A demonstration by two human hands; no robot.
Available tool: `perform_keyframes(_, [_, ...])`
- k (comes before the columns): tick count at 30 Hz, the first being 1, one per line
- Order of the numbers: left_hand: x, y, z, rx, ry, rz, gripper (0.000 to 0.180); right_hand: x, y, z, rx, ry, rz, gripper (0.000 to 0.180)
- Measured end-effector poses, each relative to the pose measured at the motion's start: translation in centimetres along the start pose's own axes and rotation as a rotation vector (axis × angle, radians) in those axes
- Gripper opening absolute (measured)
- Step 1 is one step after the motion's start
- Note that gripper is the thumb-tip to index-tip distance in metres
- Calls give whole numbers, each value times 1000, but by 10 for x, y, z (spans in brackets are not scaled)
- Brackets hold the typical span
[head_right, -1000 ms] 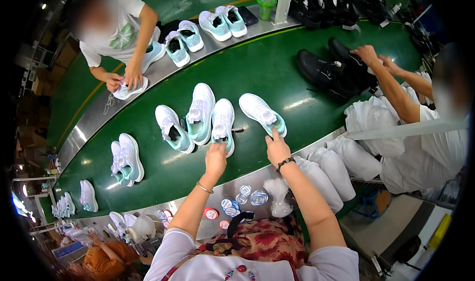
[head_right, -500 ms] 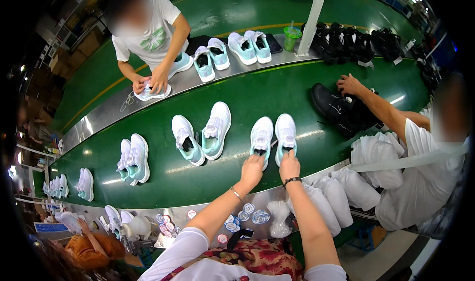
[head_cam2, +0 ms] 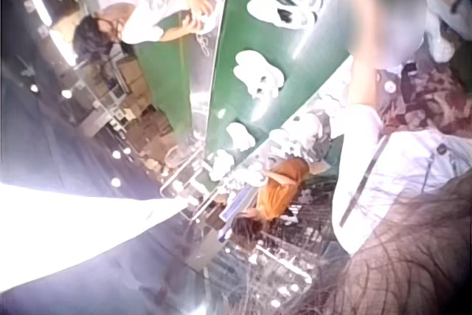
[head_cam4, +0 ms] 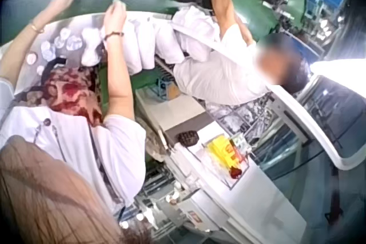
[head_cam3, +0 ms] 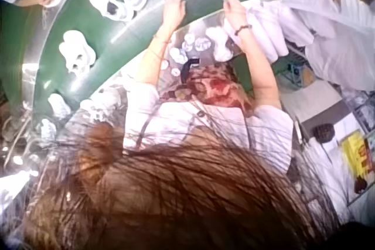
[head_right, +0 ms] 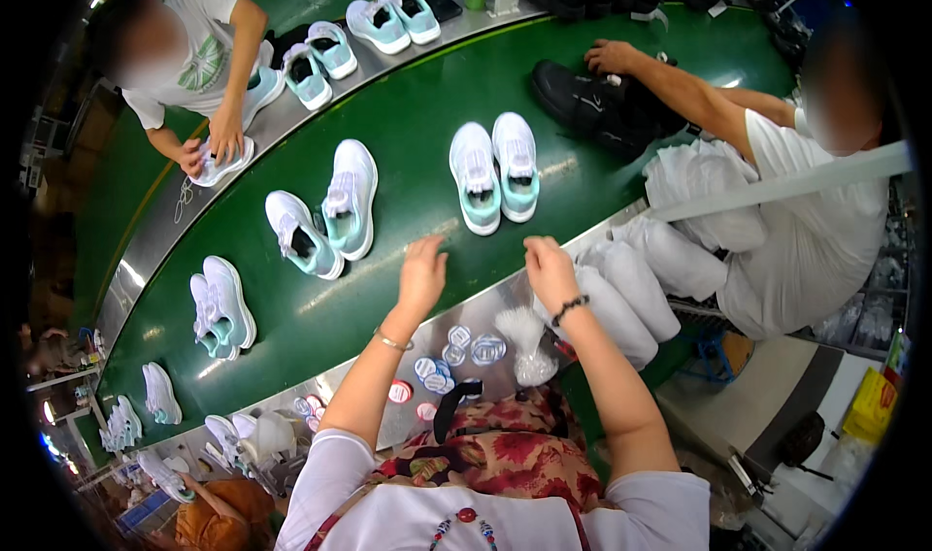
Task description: The person picks up red and blue circular stickers by hand and applies them to the tongue of white sneakers as they pass on a conveyor belt.
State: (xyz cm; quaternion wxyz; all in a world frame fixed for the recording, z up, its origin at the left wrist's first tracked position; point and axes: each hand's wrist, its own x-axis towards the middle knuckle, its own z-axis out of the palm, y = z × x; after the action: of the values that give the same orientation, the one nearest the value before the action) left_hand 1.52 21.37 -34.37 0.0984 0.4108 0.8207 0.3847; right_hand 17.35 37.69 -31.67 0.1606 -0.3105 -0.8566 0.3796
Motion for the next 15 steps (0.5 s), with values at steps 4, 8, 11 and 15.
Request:
perform_keyframes(4, [-84, -7, -5, 12, -54, -121, 14, -97, 6, -3, -87, -217, -36, 10])
perform_keyframes(8, [-143, 23, 24, -157, -123, -104, 10, -129, 15, 19, -240, -152, 45, 12])
perform_keyframes(11, [-160, 44, 53, -236, -205, -83, 12, -106, 11, 44, -457, -229, 236, 17])
perform_keyframes(15, [-160, 64, 69, -123, -375, 59, 16, -91, 32, 63, -618, -360, 300, 21])
